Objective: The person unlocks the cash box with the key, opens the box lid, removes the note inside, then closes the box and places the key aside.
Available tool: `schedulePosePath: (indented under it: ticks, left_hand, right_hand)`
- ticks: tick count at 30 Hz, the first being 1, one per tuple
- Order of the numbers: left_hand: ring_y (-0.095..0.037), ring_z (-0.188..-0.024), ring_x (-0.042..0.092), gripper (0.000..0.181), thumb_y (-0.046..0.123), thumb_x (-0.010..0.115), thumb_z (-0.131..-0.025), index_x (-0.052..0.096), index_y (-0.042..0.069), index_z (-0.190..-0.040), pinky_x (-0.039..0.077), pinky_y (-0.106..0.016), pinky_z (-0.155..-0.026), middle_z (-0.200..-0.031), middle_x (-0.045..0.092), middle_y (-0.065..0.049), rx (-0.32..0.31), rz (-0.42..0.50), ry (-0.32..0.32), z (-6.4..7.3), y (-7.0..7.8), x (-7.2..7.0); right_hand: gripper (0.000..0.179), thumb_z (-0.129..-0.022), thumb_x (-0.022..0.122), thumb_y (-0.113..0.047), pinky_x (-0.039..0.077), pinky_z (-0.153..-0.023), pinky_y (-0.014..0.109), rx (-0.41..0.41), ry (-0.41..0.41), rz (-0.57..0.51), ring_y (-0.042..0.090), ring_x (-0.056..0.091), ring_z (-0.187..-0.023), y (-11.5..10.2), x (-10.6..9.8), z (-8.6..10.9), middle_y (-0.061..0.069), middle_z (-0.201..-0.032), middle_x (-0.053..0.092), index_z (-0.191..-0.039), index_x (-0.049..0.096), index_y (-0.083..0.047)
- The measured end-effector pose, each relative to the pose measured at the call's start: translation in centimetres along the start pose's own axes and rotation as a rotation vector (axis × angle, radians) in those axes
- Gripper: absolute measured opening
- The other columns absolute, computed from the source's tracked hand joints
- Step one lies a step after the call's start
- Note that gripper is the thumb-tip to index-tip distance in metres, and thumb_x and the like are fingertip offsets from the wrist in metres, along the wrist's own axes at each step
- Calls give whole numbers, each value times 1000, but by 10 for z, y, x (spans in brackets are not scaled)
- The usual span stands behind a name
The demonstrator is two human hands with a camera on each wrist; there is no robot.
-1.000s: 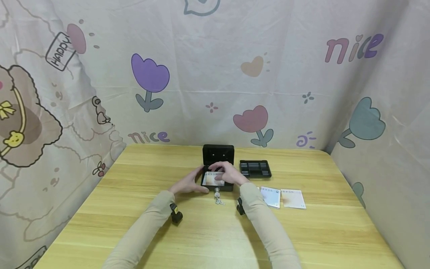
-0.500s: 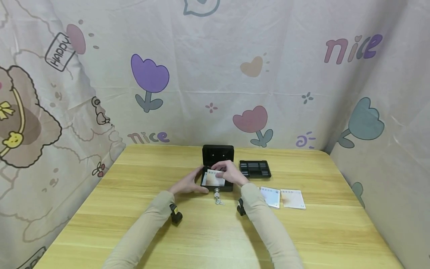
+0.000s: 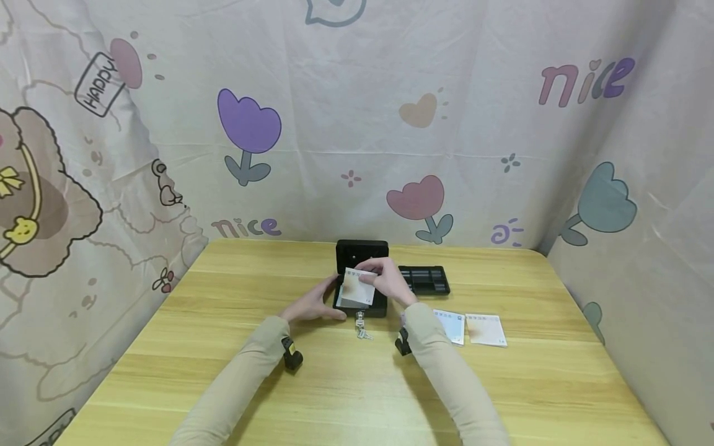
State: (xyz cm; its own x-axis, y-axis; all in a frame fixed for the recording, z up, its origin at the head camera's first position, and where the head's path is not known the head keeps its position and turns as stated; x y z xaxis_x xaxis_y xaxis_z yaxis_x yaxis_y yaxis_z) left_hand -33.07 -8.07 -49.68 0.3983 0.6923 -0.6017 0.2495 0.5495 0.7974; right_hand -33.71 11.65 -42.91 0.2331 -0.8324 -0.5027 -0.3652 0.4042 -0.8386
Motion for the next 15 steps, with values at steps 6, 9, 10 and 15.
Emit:
schedulePosePath:
  ticks: [6,9,10,15]
  left_hand:
    - [-38,-155,22,116,30,89,-75,17,2,-161,20,-52,-128,-167,20,-21,-19,-15,0,0,-1,0]
    - [-38,-155,22,116,30,90,-75,17,2,-161,20,-53,-128,-167,20,-21,-24,-14,-2,1,0,-1]
    - [-38,-155,21,116,30,90,-74,16,2,-161,20,-52,-129,-167,19,-21,-27,-14,-2,1,0,-1]
    - [-39,-155,22,116,28,90,-74,17,1,-160,21,-53,-128,-167,20,-22,-17,-9,6,1,1,-1]
  right_hand:
    - [25,-91,72,-13,55,-73,24,-21,-9,-3,12,66,-83,-11,-8,5,16,-114,74,-115,75,-7]
    - [25,-92,73,-15,57,-76,26,-36,-17,-14,15,69,-89,-17,-11,9,15,-118,74,-116,75,-8]
    - [26,-92,73,-17,57,-77,26,-38,-20,-14,15,69,-92,-18,-13,10,14,-118,74,-116,75,-9]
    - [27,-92,74,-21,57,-84,26,-28,-43,-39,12,69,-100,-22,-21,21,12,-118,74,-116,76,-10]
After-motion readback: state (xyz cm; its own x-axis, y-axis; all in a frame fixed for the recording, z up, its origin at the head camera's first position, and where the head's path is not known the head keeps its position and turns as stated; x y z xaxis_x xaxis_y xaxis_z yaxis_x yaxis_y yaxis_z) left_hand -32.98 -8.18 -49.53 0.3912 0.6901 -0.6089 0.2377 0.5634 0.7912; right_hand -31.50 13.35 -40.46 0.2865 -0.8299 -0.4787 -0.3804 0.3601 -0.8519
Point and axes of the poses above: each hand's wrist, its own z-axis away from the middle knuckle, its own x-axis out of the palm, y = z × x, the point moved 5 cm from there along -z, towards the middle knuckle
